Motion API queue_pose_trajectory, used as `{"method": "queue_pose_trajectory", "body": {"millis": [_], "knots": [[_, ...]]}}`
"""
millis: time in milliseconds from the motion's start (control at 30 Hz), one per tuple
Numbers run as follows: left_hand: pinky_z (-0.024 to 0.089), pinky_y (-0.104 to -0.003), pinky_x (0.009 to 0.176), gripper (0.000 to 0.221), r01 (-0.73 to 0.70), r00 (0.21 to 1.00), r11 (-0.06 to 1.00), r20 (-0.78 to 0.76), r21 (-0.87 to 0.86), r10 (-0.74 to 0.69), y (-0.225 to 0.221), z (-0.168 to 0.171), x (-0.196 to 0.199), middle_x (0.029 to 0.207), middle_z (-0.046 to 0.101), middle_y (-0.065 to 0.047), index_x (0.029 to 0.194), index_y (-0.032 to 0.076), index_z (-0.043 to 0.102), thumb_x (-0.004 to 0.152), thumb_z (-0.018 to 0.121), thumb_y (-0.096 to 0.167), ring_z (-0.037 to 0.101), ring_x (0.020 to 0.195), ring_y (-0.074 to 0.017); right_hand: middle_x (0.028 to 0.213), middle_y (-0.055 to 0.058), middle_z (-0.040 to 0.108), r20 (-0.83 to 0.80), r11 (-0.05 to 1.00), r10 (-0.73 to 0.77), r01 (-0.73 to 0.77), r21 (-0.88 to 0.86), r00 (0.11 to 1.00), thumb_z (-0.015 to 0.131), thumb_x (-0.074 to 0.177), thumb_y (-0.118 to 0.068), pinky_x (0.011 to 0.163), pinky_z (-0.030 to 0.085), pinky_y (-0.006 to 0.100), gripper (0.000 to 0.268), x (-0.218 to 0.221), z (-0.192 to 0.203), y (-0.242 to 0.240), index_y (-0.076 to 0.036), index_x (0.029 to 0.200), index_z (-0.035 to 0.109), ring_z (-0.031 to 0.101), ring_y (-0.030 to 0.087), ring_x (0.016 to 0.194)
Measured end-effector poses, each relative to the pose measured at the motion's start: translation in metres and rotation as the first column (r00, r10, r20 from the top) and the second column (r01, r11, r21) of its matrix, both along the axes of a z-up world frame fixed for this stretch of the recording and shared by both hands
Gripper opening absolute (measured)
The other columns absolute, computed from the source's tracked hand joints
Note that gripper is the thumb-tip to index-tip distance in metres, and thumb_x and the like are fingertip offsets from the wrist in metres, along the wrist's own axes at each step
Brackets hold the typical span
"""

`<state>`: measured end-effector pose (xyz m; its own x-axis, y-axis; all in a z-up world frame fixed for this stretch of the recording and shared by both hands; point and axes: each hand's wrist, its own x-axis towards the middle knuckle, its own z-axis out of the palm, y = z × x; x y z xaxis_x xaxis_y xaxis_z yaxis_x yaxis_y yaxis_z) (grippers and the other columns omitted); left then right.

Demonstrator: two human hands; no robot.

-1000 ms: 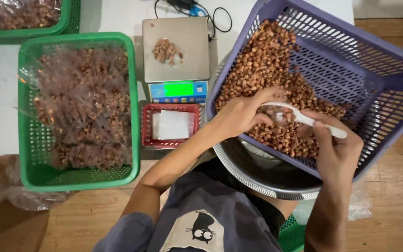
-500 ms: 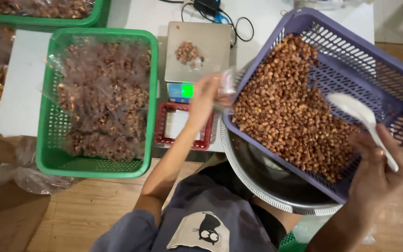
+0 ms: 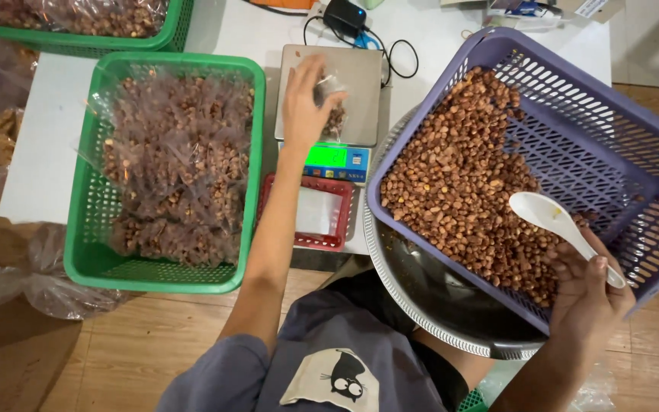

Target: Scooping roasted peanuts into small plastic bags, weighing them on a digital scale, and placing them into a storage basket.

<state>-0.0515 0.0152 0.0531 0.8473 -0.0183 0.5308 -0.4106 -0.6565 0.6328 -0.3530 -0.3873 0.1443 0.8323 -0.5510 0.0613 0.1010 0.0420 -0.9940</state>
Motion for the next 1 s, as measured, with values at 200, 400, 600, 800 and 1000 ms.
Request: {"method": "queue_pose_trajectory", "body": {"millis": [200,400,600,800,1000], "knots": [[0.036,-0.02,0.052,0.078,-0.034,0.971,0.941,0.214,-0.336,0.111,-0.003,0.055,-0.025,0.092,0.08,0.003,0.155,0.034,0.044,0.095,0.09,0.013,0.041,0.06,-0.0046,0.104,0.015,0.07,-0.026,0.996,-0.028,0.031,0.08,0.999,0.048,0.117,-0.021,0.089,0.066,0.024,0.038,0.005,-0.022,-0.013,0.004,0.144,0.061,0.074,0.017,0.095],[0.071,-0.035,0.073,0.1,0.099,0.795,0.405,-0.173,-0.909,-0.582,-0.051,0.138,-0.097,0.151,0.058,-0.02,0.16,0.014,0.028,0.079,0.085,0.003,0.08,0.097,-0.0269,0.098,0.013,0.071,-0.009,0.979,-0.045,0.046,0.198,0.999,0.062,0.11,-0.032,0.084,0.068,0.027,0.046,0.013,-0.049,-0.022,0.004,0.138,0.063,0.074,0.017,0.09],[0.065,-0.034,0.082,0.098,0.042,0.375,0.385,-0.343,-0.922,-0.861,-0.101,0.164,-0.153,0.113,0.078,-0.012,0.163,0.012,0.023,0.083,0.071,-0.018,0.077,0.105,-0.026,0.097,0.01,0.073,-0.001,0.979,-0.065,0.064,0.193,0.998,0.064,0.107,-0.034,0.079,0.067,0.024,0.05,0.012,-0.031,-0.012,0.006,0.136,0.064,0.073,0.014,0.085],[0.056,-0.042,0.105,0.102,0.014,0.35,0.224,-0.205,-0.975,-0.914,-0.146,0.116,-0.178,0.119,0.073,-0.019,0.162,0.013,0.032,0.075,0.084,-0.001,0.066,0.125,-0.0288,0.097,0.014,0.072,0.008,0.96,-0.095,0.089,0.265,0.995,0.067,0.103,-0.031,0.076,0.065,0.024,0.05,0.009,-0.033,-0.016,0.006,0.136,0.063,0.073,0.015,0.087],[0.055,-0.04,0.104,0.093,-0.216,0.255,0.096,-0.151,-0.972,-0.955,-0.167,0.107,-0.188,0.124,0.07,-0.021,0.161,0.001,0.032,0.078,0.069,-0.019,0.069,0.114,-0.0299,0.095,0.01,0.073,0.007,0.97,-0.073,0.07,0.233,0.997,0.06,0.107,-0.031,0.069,0.058,0.018,0.045,0.005,-0.028,-0.013,0.002,0.138,0.064,0.07,0.013,0.075]]}}
